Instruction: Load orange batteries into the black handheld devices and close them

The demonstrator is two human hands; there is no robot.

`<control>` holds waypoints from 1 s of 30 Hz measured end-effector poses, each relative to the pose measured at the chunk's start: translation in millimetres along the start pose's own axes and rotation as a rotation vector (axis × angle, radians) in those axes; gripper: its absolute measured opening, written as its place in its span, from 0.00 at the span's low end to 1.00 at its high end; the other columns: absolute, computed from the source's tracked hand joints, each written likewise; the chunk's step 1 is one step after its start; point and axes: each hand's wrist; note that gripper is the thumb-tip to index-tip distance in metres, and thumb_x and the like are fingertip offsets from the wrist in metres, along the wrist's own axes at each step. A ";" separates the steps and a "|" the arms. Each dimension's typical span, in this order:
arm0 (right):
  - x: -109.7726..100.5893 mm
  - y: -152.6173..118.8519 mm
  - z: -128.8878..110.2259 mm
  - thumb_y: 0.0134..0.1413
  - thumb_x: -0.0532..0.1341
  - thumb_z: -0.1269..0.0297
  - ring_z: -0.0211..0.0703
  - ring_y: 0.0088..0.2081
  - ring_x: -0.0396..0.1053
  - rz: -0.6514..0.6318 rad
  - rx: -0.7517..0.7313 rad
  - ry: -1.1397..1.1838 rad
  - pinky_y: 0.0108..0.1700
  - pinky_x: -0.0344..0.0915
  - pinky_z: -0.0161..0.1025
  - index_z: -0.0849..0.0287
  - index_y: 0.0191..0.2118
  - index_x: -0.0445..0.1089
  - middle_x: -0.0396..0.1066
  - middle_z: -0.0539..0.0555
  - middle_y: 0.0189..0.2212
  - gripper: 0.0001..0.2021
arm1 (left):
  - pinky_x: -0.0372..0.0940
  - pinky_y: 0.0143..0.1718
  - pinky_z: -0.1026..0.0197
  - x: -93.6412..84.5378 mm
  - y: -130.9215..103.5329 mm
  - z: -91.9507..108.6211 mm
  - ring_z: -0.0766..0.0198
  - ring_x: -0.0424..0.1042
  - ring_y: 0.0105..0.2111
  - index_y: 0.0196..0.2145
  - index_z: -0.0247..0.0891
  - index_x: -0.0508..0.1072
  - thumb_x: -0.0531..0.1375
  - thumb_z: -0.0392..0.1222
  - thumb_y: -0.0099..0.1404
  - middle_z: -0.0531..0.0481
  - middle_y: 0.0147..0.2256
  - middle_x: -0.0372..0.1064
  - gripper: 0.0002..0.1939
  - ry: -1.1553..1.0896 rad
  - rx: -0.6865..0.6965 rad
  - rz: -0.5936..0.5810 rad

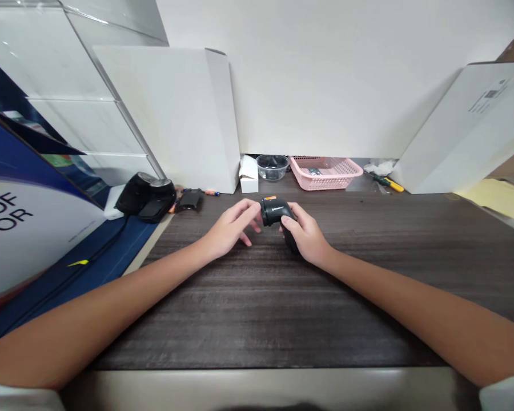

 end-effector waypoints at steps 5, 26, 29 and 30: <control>0.8 0.2 -2.2 0.71 0.60 0.49 0.49 0.45 0.74 0.000 0.006 0.018 0.52 0.70 0.47 0.54 0.57 0.72 0.76 0.52 0.38 0.18 | 0.75 0.31 0.63 -0.2 -2.4 3.7 0.53 0.76 0.51 0.56 0.42 0.72 0.73 0.55 0.64 0.43 0.52 0.73 0.29 0.227 0.213 0.081; 0.1 1.3 2.6 0.71 0.62 0.46 0.50 0.53 0.75 -0.022 -0.026 0.022 0.55 0.71 0.47 0.51 0.63 0.70 0.78 0.55 0.54 0.22 | 0.79 0.30 0.61 -2.9 7.5 -8.7 0.55 0.72 0.47 0.45 0.38 0.74 0.67 0.60 0.70 0.46 0.43 0.69 0.22 -0.100 0.028 -0.048; -1.4 1.1 0.1 0.73 0.61 0.46 0.51 0.56 0.75 -0.052 -0.064 0.004 0.59 0.70 0.49 0.49 0.66 0.69 0.77 0.55 0.57 0.23 | 0.79 0.30 0.62 -0.6 7.3 -12.7 0.60 0.71 0.42 0.45 0.38 0.73 0.71 0.56 0.67 0.49 0.41 0.68 0.21 -0.117 0.082 0.000; -1.7 1.0 -1.0 0.73 0.61 0.47 0.51 0.58 0.74 -0.061 -0.080 -0.001 0.61 0.69 0.50 0.49 0.66 0.68 0.76 0.55 0.59 0.23 | 0.78 0.30 0.62 0.0 6.7 -14.2 0.61 0.71 0.41 0.46 0.38 0.72 0.71 0.56 0.66 0.50 0.40 0.68 0.22 -0.107 0.097 0.010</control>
Point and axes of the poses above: each hand's wrist, its own y-axis towards the middle knuckle, its own x-axis out of the palm, z = x × y
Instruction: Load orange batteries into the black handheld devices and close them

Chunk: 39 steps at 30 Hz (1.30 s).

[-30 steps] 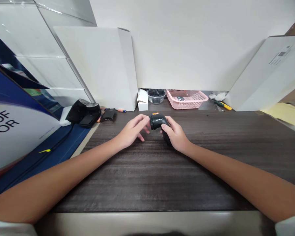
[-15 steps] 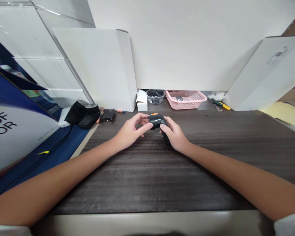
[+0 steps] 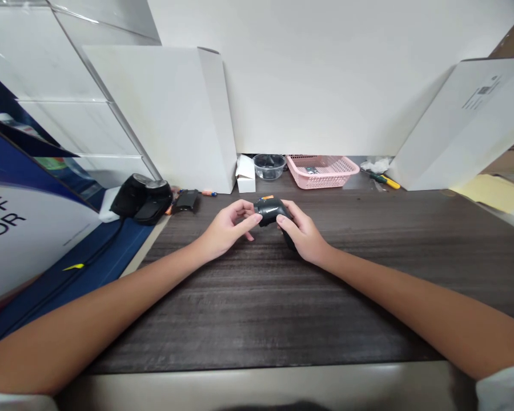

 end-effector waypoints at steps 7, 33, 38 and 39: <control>2.8 0.1 -2.9 0.71 0.64 0.47 0.53 0.61 0.74 -0.006 0.030 -0.019 0.64 0.68 0.52 0.48 0.65 0.69 0.75 0.54 0.62 0.23 | 0.78 0.41 0.58 -3.9 -6.2 -3.6 0.52 0.75 0.54 0.57 0.40 0.69 0.66 0.55 0.72 0.41 0.56 0.71 0.24 0.219 0.118 0.007; -6.2 13.1 2.8 0.60 0.71 0.44 0.43 0.38 0.69 -0.206 0.226 -0.035 0.41 0.63 0.39 0.57 0.41 0.77 0.75 0.50 0.36 0.20 | 0.69 0.54 0.51 -27.1 7.1 -13.8 0.49 0.77 0.51 0.51 0.43 0.73 0.69 0.45 0.63 0.46 0.50 0.78 0.20 0.890 0.359 0.027; -5.7 15.3 2.6 0.62 0.70 0.45 0.45 0.42 0.72 -0.197 0.206 0.009 0.47 0.66 0.42 0.57 0.45 0.79 0.78 0.51 0.40 0.19 | 0.68 0.53 0.53 -29.5 9.3 -16.9 0.51 0.78 0.50 0.51 0.43 0.74 0.70 0.42 0.60 0.48 0.49 0.78 0.22 0.803 0.314 0.068; -5.8 15.5 3.2 0.62 0.70 0.45 0.45 0.42 0.72 -0.162 0.199 0.028 0.47 0.66 0.42 0.57 0.46 0.80 0.79 0.52 0.41 0.19 | 0.69 0.52 0.53 -30.1 10.0 -17.3 0.51 0.77 0.49 0.51 0.42 0.74 0.71 0.42 0.60 0.48 0.49 0.78 0.22 0.781 0.303 0.089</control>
Point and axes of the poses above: each hand's wrist, its own y-axis towards the middle knuckle, its own x-axis out of the palm, z = x × y
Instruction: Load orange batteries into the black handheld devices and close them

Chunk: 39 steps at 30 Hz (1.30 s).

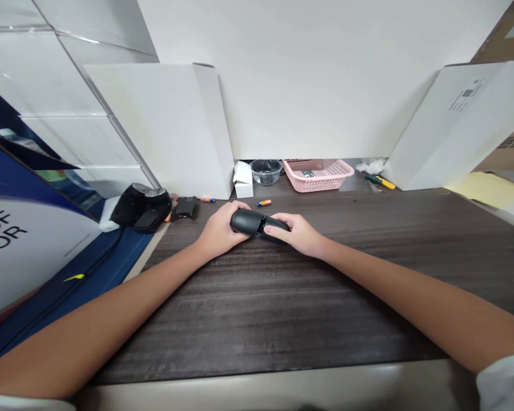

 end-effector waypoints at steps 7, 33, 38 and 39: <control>-23.3 7.4 11.9 0.62 0.68 0.45 0.39 0.30 0.65 0.354 -0.020 0.053 0.33 0.62 0.39 0.56 0.43 0.78 0.71 0.48 0.30 0.17 | 0.69 0.56 0.52 2.0 8.4 -17.9 0.52 0.76 0.47 0.48 0.39 0.73 0.72 0.45 0.57 0.49 0.42 0.77 0.22 -0.223 -0.236 0.306; -73.3 11.1 27.1 0.74 0.61 0.54 0.53 0.50 0.73 0.417 -0.368 -0.607 0.55 0.71 0.52 0.50 0.54 0.79 0.73 0.57 0.47 0.12 | 0.71 0.55 0.52 0.8 9.6 -12.4 0.51 0.76 0.48 0.49 0.39 0.73 0.73 0.49 0.56 0.48 0.43 0.78 0.26 -0.257 -0.234 0.230; -45.4 1.8 1.1 0.74 0.61 0.52 0.50 0.45 0.73 0.395 -0.370 -0.495 0.47 0.72 0.47 0.50 0.53 0.78 0.74 0.57 0.45 0.13 | 0.69 0.53 0.54 1.5 2.3 -2.9 0.52 0.77 0.49 0.53 0.40 0.73 0.71 0.44 0.59 0.47 0.49 0.78 0.25 -0.174 -0.133 0.122; -40.2 -0.2 -3.3 0.74 0.61 0.52 0.50 0.44 0.73 0.399 -0.362 -0.464 0.47 0.72 0.47 0.51 0.52 0.78 0.75 0.57 0.45 0.13 | 0.69 0.51 0.55 2.0 0.7 0.5 0.53 0.77 0.48 0.53 0.40 0.73 0.70 0.44 0.59 0.47 0.48 0.78 0.24 -0.170 -0.128 0.103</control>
Point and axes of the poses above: each hand's wrist, its own y-axis towards the middle knuckle, its own x-axis out of the palm, z = x × y
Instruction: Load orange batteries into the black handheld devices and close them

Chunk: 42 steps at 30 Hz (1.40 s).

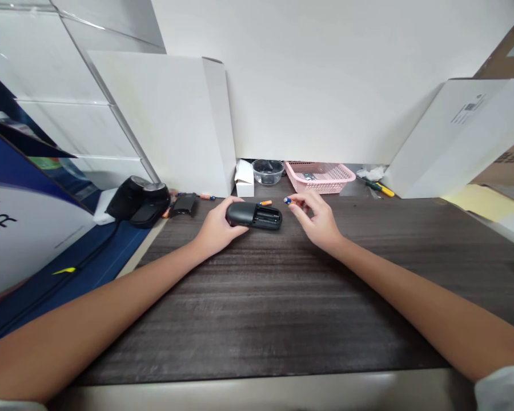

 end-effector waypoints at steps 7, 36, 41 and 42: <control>11.1 -11.3 -36.2 0.73 0.62 0.52 0.52 0.51 0.81 -0.035 0.113 0.282 0.57 0.73 0.50 0.51 0.55 0.71 0.83 0.56 0.47 0.13 | 0.69 0.45 0.56 7.9 -10.5 18.1 0.55 0.78 0.41 0.52 0.41 0.72 0.70 0.44 0.60 0.49 0.45 0.78 0.24 0.041 0.014 -0.114; 11.2 -11.3 -11.8 0.77 0.58 0.57 0.52 0.59 0.76 -0.328 -0.209 0.047 0.63 0.71 0.55 0.45 0.67 0.75 0.80 0.54 0.59 0.20 | 0.71 0.48 0.52 11.9 -1.1 -0.2 0.53 0.78 0.43 0.46 0.40 0.76 0.71 0.47 0.59 0.49 0.43 0.81 0.18 -0.075 -0.103 -0.173; 13.9 -12.2 -13.3 0.78 0.55 0.57 0.51 0.62 0.74 -0.303 -0.198 0.072 0.66 0.69 0.55 0.46 0.68 0.75 0.78 0.54 0.63 0.21 | 0.71 0.46 0.52 12.1 0.7 -3.1 0.53 0.78 0.41 0.44 0.39 0.77 0.72 0.51 0.58 0.48 0.41 0.81 0.20 -0.082 -0.140 -0.149; 14.4 -12.1 -13.9 0.78 0.55 0.57 0.51 0.62 0.74 -0.297 -0.197 0.072 0.66 0.69 0.55 0.46 0.68 0.75 0.78 0.54 0.62 0.21 | 0.71 0.46 0.52 11.9 0.8 -2.6 0.53 0.78 0.41 0.44 0.39 0.77 0.72 0.52 0.58 0.48 0.41 0.81 0.20 -0.084 -0.142 -0.146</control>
Point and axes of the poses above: each hand's wrist, its own y-axis towards the middle knuckle, its own x-axis out of the palm, z = x × y
